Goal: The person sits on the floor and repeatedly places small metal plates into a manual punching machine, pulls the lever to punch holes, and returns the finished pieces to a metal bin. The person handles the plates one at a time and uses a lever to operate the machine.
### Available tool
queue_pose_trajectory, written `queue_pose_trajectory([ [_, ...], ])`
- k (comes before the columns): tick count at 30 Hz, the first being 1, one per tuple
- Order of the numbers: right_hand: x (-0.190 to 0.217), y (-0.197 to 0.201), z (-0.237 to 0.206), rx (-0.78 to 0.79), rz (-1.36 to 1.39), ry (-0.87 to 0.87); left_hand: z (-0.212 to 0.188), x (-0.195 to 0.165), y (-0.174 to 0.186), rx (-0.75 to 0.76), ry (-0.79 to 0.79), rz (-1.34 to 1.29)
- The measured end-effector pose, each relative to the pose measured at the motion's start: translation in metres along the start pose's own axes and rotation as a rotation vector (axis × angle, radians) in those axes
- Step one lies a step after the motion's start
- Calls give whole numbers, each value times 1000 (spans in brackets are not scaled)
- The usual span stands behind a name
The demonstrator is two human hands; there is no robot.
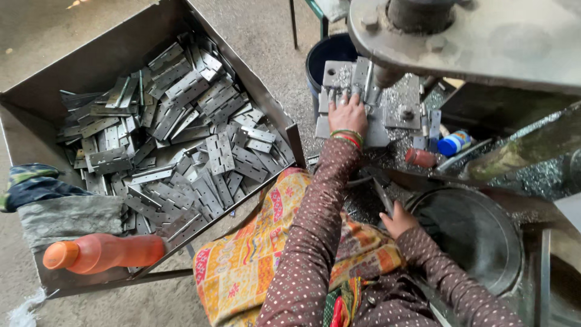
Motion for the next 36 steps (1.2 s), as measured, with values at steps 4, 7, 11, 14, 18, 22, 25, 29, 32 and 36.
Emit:
queue_pose_trajectory([
  [4,-3,33,9,80,-24,-53,-6,1,4,-17,-19,11],
  [7,9,71,9,-68,172,0,-27,-9,0,-46,-103,104],
  [11,23,91,0,-274,366,145,-101,-46,-19,-149,-131,288],
  [14,21,88,-4,-320,400,144,-137,-48,-14,-523,-210,183],
  [18,15,84,-4,-402,482,228,-157,-44,9,-776,-374,128],
  [22,9,81,0,-457,541,242,-142,-44,32,-650,-245,-255],
  [25,6,77,2,-466,542,205,-116,-26,44,-473,-66,-401],
  [29,5,75,5,-458,560,189,-101,-9,55,-648,-30,-159],
  [32,5,75,7,-428,507,159,-90,-7,49,-773,-49,-105],
  [36,5,76,4,-405,544,155,-67,-15,26,-965,-134,100],
])
Point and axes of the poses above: each hand's wrist, its own z-axis towards the middle knuckle, its own y-axis out of the back of the hand, x = y × z, the point moved 2 cm from there along z, towards the middle knuckle, and after that the axes turned 11 degrees about -y, right-handed, at the moved point
